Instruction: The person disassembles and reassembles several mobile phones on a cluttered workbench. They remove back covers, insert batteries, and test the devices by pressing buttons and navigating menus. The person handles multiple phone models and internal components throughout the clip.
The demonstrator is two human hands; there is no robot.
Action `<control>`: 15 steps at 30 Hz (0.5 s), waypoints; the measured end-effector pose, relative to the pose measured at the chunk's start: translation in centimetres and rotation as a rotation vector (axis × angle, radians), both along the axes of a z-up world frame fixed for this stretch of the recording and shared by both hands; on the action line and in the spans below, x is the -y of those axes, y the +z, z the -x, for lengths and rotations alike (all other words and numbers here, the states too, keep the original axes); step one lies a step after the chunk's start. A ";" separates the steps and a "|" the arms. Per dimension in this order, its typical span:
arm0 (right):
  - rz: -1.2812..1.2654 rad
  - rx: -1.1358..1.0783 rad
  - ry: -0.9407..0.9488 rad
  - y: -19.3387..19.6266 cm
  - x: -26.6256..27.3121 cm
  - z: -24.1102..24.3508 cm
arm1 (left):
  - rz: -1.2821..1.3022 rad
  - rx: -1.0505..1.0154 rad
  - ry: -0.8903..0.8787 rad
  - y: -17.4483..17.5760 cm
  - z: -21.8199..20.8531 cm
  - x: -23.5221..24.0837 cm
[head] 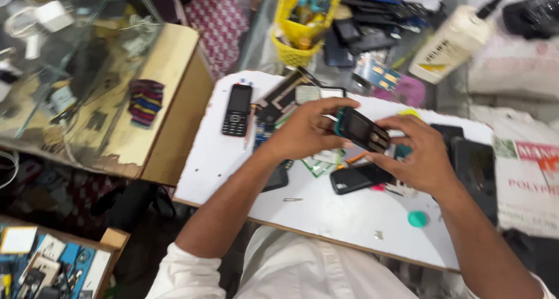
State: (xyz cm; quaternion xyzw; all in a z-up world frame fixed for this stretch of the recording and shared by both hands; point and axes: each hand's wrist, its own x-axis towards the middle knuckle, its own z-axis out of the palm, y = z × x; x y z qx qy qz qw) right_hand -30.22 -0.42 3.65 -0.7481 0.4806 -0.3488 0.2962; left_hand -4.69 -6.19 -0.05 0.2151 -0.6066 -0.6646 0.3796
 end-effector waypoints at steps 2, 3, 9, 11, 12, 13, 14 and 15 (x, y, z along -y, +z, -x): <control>0.015 -0.032 -0.019 0.5 0.0 0.1 | -0.021 0.002 0.005 0.7 0.2 0.0; 0.023 -0.048 -0.019 0.6 0.0 0.2 | -0.033 -0.001 0.002 0.9 0.3 0.0; -0.156 0.237 -0.065 0.3 0.6 1.1 | -0.041 -0.034 -0.025 1.1 0.1 0.0; -0.149 0.291 -0.047 0.5 0.6 1.4 | -0.013 -0.032 -0.024 1.0 0.1 0.1; -0.143 0.318 -0.038 0.7 0.5 1.6 | -0.008 -0.021 -0.015 1.0 0.1 0.1; -0.088 0.241 -0.061 0.7 0.4 1.5 | -0.003 -0.009 -0.004 1.0 0.1 0.1; -0.033 0.164 -0.084 0.8 0.3 1.2 | -0.008 -0.004 -0.004 1.0 0.2 0.1; 0.022 0.087 -0.105 0.9 0.2 0.9 | -0.013 0.001 -0.003 1.0 0.2 0.1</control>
